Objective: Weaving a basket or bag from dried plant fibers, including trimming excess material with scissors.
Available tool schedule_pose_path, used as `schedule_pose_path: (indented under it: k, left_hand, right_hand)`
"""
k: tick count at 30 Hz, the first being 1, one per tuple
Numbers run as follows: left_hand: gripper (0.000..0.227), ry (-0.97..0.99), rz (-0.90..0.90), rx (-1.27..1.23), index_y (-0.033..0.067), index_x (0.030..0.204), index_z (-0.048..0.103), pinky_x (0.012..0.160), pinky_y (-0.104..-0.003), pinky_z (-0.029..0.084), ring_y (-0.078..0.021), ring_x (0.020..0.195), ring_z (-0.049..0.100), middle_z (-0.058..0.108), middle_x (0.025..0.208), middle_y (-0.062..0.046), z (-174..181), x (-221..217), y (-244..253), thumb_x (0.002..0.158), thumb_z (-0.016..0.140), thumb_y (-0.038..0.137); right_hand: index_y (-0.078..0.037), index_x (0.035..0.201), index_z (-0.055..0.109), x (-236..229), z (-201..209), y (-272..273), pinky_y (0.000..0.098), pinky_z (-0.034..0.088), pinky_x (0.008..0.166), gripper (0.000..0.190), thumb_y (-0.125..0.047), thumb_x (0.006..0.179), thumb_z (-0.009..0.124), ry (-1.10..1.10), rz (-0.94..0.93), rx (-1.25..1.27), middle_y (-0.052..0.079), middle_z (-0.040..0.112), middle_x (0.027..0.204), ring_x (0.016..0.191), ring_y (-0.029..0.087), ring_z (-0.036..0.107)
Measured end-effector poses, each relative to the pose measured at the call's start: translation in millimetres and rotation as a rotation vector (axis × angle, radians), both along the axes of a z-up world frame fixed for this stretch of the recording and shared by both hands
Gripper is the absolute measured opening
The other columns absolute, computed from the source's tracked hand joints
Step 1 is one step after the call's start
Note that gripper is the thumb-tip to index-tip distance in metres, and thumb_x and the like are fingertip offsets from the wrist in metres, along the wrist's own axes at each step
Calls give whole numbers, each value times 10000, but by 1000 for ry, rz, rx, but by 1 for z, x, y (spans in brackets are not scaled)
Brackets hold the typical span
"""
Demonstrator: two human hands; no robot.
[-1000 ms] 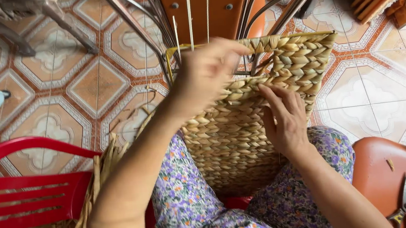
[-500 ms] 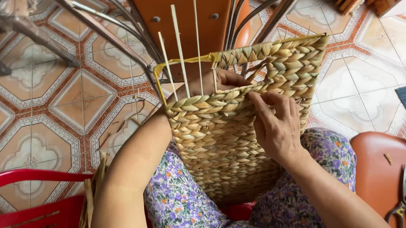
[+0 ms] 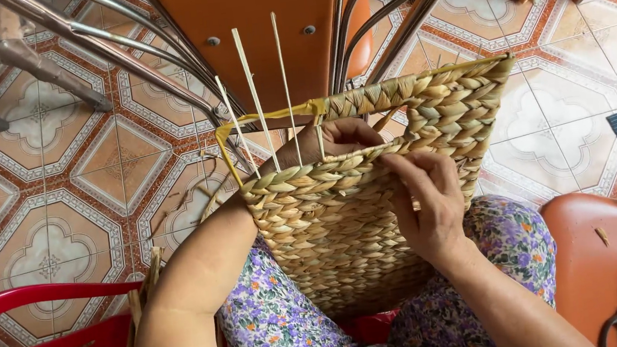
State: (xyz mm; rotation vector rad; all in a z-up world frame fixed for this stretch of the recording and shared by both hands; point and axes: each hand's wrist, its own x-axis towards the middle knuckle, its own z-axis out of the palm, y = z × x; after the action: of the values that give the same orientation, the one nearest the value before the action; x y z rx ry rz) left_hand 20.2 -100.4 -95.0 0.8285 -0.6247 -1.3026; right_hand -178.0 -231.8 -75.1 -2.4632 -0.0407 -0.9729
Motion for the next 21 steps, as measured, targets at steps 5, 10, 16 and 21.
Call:
schedule_pose_path:
  k: [5, 10, 16, 21]
  left_hand:
    - [194, -184, 69, -60, -19, 1167, 704, 961, -284, 567, -125, 1029, 684, 720, 1097, -68, -4, -2, -3, 1048, 680, 133]
    - [192, -213, 44, -89, 27, 1163, 684, 945, -249, 543, -76, 1021, 636, 693, 1074, -13, -15, -2, -5, 1052, 671, 182]
    - [152, -143, 28, -169, 56, 1115, 646, 932, -248, 536, -71, 1000, 620, 659, 1037, 7, -20, 4, 2, 1048, 696, 182]
    - [91, -38, 34, -167, 65, 1081, 641, 883, -242, 532, -63, 947, 622, 664, 995, 13, -24, 5, 4, 1015, 679, 116]
  right_hand:
    - [-89, 1333, 648, -1, 5, 3, 397, 535, 888, 489, 113, 889, 672, -13, -36, 71, 115, 594, 1184, 1081, 287, 615]
    - [-82, 1314, 664, 2, 8, 4, 417, 529, 857, 528, 104, 820, 687, -16, -54, -71, 145, 589, 1113, 1009, 304, 603]
    - [-22, 1195, 647, -5, -20, -22, 246, 554, 771, 271, 148, 986, 620, -111, -66, 225, 89, 620, 1161, 988, 150, 645]
    - [0, 1217, 598, -13, -13, -42, 223, 508, 810, 157, 93, 1095, 632, -267, -117, 539, 86, 553, 1186, 907, 83, 549]
